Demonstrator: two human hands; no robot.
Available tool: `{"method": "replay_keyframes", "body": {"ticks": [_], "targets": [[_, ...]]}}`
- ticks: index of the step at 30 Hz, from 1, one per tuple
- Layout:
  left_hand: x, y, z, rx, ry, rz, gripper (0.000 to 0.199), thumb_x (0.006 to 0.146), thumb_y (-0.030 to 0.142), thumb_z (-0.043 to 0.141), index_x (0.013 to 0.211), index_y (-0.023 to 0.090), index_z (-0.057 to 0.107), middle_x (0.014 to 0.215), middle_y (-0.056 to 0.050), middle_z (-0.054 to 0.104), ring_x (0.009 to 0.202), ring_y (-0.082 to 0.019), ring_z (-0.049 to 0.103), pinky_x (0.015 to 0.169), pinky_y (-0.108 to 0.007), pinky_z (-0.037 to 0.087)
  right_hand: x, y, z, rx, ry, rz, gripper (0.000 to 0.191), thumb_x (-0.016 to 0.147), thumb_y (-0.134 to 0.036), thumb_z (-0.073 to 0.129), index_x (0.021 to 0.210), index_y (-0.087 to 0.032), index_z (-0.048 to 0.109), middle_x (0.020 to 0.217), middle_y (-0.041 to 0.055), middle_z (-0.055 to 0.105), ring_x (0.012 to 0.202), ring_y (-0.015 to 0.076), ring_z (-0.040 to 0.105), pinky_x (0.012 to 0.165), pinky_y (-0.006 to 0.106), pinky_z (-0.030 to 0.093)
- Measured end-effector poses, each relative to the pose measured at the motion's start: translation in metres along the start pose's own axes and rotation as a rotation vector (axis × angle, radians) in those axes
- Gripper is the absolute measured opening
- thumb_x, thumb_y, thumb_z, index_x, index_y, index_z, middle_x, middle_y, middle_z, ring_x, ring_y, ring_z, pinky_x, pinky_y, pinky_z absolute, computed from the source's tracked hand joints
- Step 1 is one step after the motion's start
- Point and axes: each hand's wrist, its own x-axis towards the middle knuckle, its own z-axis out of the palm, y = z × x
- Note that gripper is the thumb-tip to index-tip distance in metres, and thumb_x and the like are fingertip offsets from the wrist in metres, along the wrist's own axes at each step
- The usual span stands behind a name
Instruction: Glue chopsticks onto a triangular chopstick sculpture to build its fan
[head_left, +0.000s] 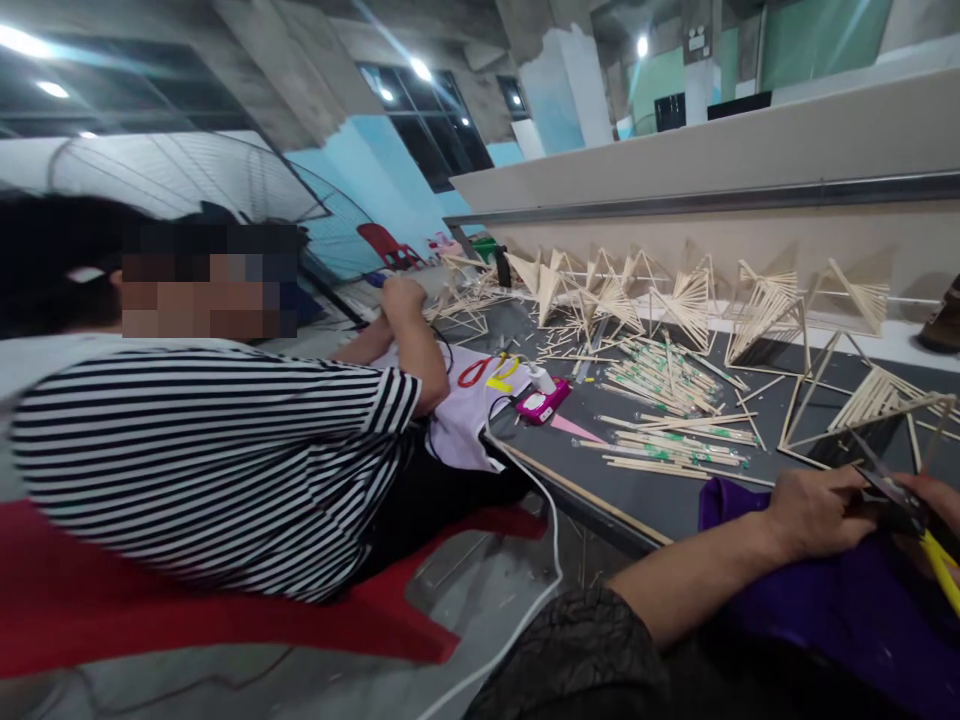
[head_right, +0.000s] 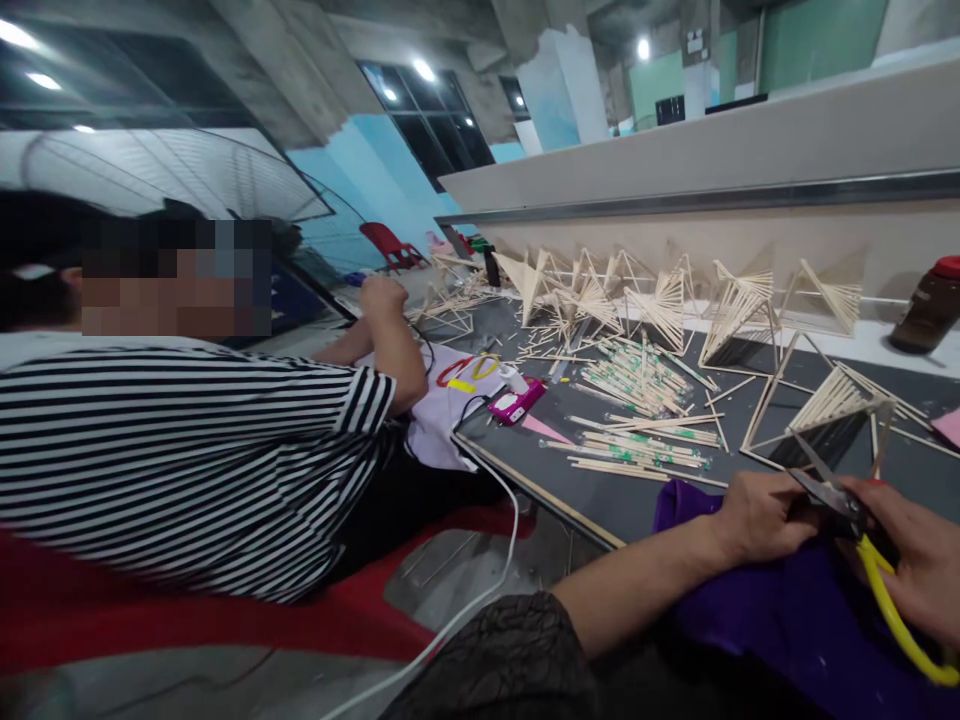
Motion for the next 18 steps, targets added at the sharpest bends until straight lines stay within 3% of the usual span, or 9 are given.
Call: {"method": "replay_keyframes", "body": {"ticks": [4,8,18], "targets": [[0.003,0.006,-0.006,0.029,0.002,-0.067,0.035,0.082,0.034,0.063,0.115,0.025,0.065,0.101,-0.001,0.075,0.089,-0.018,0.071,0.077,-0.026,0.056,0.003,0.005,0.0,-0.053,0.03,-0.027,0.042,0.081,-0.04,0.061,0.122,-0.04,0.052,0.113,0.0072,0.071,0.094,0.0288,0.072,0.072,0.036,0.059],[0.005,0.012,-0.014,0.064,-0.028,-0.089,0.035,0.085,0.037,0.06,0.117,0.024,0.064,0.102,0.0,0.075,0.092,-0.017,0.07,0.082,-0.025,0.054,0.003,0.015,0.006,-0.135,0.028,0.003,0.048,0.08,-0.053,0.056,0.121,-0.028,0.055,0.112,0.0075,0.072,0.092,0.0297,0.072,0.071,0.038,0.059],[0.007,0.011,-0.015,0.058,-0.043,-0.089,0.034,0.085,0.037,0.06,0.116,0.026,0.064,0.104,0.0,0.074,0.095,-0.02,0.07,0.084,-0.028,0.054,0.003,0.01,0.003,-0.162,0.016,-0.019,0.047,0.083,-0.05,0.054,0.122,-0.025,0.055,0.113,0.006,0.072,0.092,0.025,0.072,0.074,0.032,0.059]]}}
